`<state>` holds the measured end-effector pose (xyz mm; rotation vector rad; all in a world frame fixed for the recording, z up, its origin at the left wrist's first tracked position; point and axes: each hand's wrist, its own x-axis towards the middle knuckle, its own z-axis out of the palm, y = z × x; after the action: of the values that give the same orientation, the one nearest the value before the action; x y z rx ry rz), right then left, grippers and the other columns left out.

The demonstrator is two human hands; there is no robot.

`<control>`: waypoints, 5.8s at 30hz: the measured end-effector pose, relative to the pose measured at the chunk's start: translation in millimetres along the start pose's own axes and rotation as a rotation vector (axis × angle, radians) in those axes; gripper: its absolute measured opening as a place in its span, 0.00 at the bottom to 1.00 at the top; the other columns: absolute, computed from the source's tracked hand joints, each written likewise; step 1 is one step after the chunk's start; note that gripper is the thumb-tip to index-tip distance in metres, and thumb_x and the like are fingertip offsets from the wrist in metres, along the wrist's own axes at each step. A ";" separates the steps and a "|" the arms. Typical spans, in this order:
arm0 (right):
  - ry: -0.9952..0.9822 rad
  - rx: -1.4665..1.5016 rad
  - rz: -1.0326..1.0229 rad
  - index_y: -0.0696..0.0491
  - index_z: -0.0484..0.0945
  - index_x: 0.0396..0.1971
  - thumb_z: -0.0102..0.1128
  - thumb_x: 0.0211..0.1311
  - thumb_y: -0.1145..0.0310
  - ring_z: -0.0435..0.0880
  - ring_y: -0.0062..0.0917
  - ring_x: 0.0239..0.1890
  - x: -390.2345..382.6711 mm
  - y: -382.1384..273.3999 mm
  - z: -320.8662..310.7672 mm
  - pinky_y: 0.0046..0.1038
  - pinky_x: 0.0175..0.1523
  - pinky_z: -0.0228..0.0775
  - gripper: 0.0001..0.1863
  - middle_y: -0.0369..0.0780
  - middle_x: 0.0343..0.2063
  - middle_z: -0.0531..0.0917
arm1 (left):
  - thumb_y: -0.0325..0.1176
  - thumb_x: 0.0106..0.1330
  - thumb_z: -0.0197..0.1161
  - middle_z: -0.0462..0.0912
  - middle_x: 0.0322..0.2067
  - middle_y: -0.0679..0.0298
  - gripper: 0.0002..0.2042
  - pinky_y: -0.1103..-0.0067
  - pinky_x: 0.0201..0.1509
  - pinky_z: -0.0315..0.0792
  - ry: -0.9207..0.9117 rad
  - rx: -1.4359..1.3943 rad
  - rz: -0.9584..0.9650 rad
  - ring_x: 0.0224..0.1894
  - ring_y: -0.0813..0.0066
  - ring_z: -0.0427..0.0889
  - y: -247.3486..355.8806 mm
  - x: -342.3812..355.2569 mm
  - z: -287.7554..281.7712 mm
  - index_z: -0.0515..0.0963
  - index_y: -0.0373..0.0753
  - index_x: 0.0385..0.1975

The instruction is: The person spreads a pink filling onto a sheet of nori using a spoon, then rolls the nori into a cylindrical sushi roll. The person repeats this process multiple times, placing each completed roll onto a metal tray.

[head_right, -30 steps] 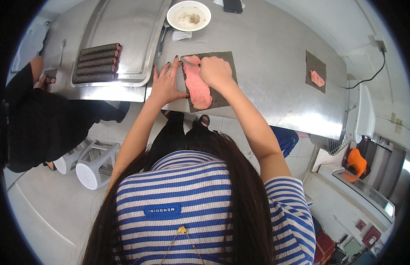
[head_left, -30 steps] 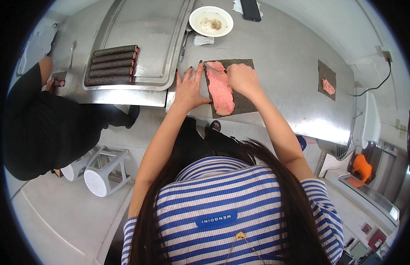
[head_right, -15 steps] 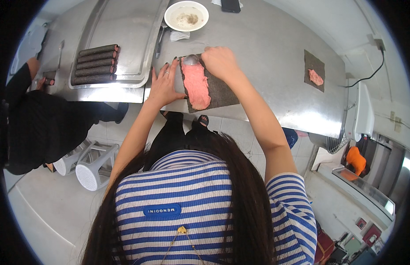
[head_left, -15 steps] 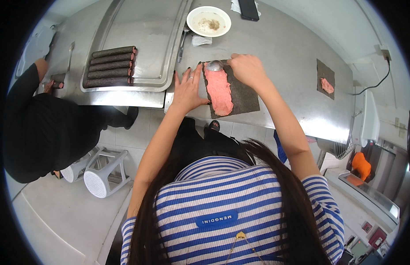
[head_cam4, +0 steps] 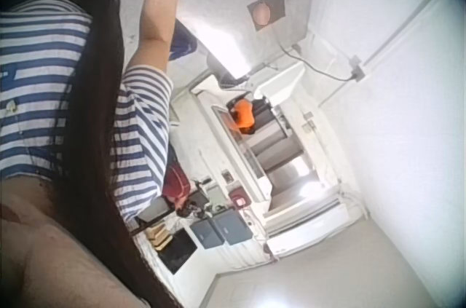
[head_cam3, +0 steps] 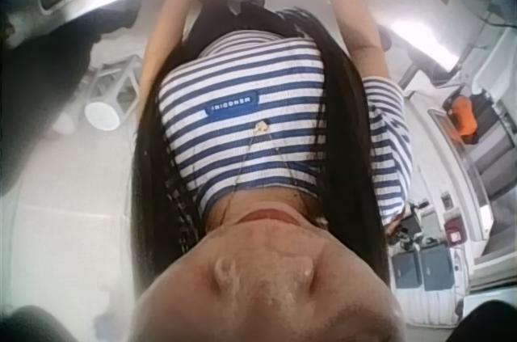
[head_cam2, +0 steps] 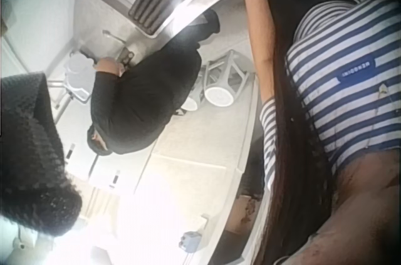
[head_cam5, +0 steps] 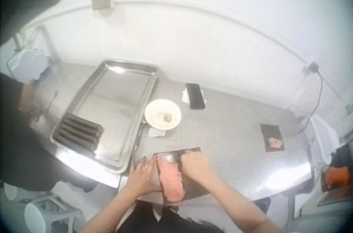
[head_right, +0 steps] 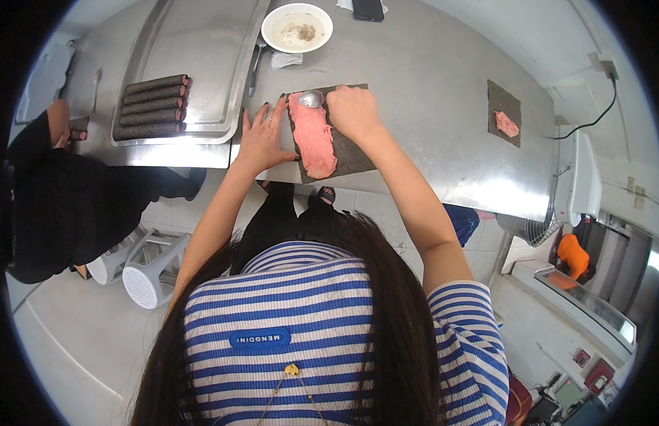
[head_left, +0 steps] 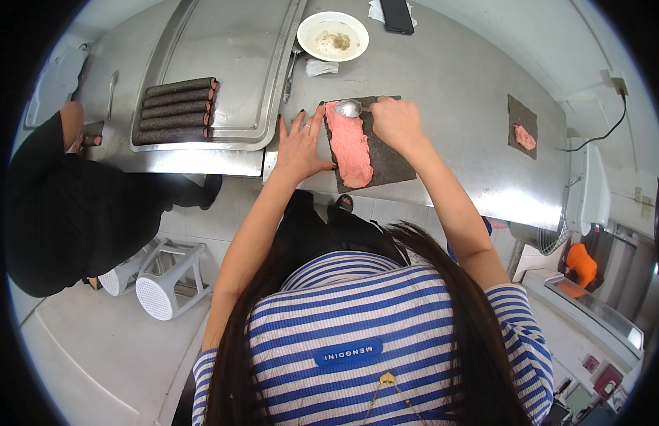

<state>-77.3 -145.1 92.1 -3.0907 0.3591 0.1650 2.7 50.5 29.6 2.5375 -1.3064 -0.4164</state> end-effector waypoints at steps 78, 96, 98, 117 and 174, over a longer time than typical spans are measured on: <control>-0.108 0.053 -0.207 0.60 0.78 0.23 0.57 0.49 0.70 0.84 0.34 0.23 -132.2 -34.1 22.8 0.34 0.26 0.75 0.08 0.45 0.23 0.78 | 0.48 0.36 0.76 0.68 0.62 0.57 0.61 0.47 0.71 0.40 -0.071 0.069 -0.015 0.69 0.54 0.57 5.7 2.6 -6.4 0.42 0.42 0.71; 0.015 -0.039 -0.200 0.56 0.79 0.24 0.55 0.49 0.73 0.81 0.28 0.25 -153.8 0.3 22.8 0.30 0.29 0.73 0.05 0.39 0.23 0.77 | 0.47 0.35 0.76 0.69 0.61 0.52 0.62 0.46 0.70 0.40 -0.055 0.049 0.001 0.69 0.51 0.57 2.9 3.8 -1.3 0.41 0.43 0.71; 0.028 0.023 -0.178 0.56 0.79 0.27 0.55 0.49 0.73 0.81 0.29 0.26 -154.5 10.7 16.6 0.31 0.32 0.73 0.06 0.38 0.24 0.77 | 0.48 0.35 0.76 0.69 0.61 0.52 0.62 0.46 0.70 0.40 -0.062 0.054 0.000 0.69 0.51 0.57 3.0 3.8 -1.6 0.40 0.43 0.71; 0.093 0.059 -0.408 0.52 0.80 0.30 0.55 0.47 0.72 0.80 0.28 0.31 -108.5 0.4 4.3 0.29 0.35 0.71 0.09 0.35 0.25 0.77 | 0.48 0.36 0.77 0.68 0.62 0.56 0.62 0.47 0.71 0.40 -0.120 0.090 -0.031 0.69 0.53 0.57 7.6 3.3 -9.4 0.41 0.42 0.71; 0.001 0.197 -0.154 0.53 0.82 0.26 0.54 0.49 0.72 0.84 0.39 0.30 -70.4 15.0 6.5 0.39 0.32 0.75 0.08 0.43 0.29 0.83 | 0.46 0.36 0.78 0.66 0.63 0.56 0.61 0.47 0.71 0.39 -0.122 0.064 -0.027 0.70 0.53 0.57 8.9 4.5 -11.9 0.41 0.43 0.71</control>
<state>-149.6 -143.5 93.1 -2.9076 0.1278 0.1168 2.9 42.9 43.2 2.6223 -1.3493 -0.5520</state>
